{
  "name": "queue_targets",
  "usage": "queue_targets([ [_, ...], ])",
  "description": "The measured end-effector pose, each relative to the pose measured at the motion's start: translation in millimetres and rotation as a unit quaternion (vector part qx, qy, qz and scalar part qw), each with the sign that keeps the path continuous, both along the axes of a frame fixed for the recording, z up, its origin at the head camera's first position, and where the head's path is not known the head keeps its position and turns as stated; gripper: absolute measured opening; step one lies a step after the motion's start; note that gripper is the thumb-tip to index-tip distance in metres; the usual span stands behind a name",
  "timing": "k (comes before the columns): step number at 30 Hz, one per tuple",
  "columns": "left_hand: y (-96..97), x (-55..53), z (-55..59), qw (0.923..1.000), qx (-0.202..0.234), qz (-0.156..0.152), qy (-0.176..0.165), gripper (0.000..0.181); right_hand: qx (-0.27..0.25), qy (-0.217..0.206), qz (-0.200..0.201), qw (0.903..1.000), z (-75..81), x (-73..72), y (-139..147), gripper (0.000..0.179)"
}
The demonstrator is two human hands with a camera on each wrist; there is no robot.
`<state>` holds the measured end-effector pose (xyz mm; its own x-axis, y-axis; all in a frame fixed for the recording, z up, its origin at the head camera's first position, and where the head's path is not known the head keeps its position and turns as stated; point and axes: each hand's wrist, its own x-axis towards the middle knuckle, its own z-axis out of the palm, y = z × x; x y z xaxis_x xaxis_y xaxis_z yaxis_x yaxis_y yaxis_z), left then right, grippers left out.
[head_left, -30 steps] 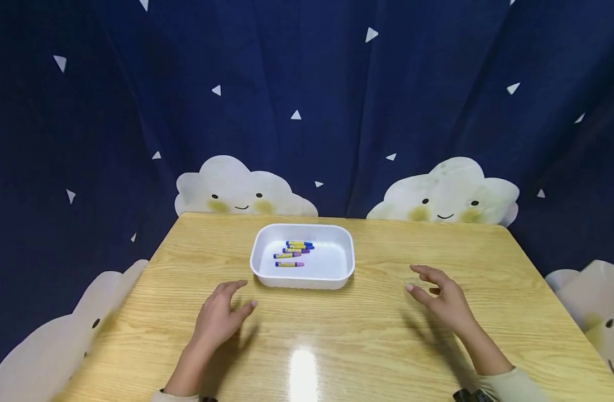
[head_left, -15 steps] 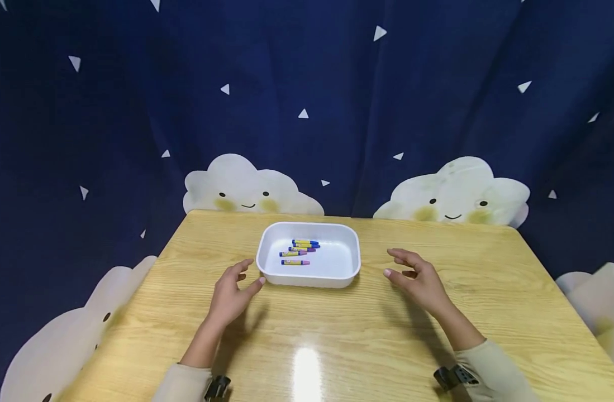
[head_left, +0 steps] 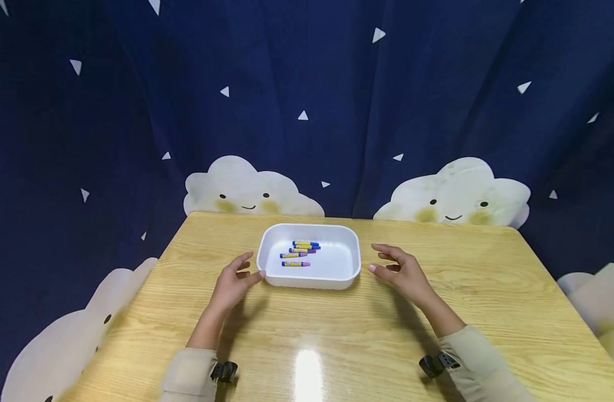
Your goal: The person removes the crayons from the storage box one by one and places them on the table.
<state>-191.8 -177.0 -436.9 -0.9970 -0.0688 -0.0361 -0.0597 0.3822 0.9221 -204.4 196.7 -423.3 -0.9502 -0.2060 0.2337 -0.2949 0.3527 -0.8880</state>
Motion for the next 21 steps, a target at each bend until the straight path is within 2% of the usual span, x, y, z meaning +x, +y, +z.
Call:
queue_targets([
  [4, 1.3, -8.2, -1.7, 0.9995, 0.023, -0.004, -0.020, 0.067, 0.002, -0.007, 0.004, 1.0000, 1.7, -4.1, -4, 0.052],
  [13, 8.3, -16.7, -14.8, 0.9979, 0.061, 0.002, -0.024, 0.068, -0.025, -0.023, 0.031, 0.9989, 0.5, -14.3, -19, 0.052],
  [21, 12.4, -24.4, -20.9, 0.9983, 0.053, 0.016, -0.018, 0.069, -0.049, -0.038, 0.056, 0.9965, 3.3, -23.1, -35, 0.050],
])
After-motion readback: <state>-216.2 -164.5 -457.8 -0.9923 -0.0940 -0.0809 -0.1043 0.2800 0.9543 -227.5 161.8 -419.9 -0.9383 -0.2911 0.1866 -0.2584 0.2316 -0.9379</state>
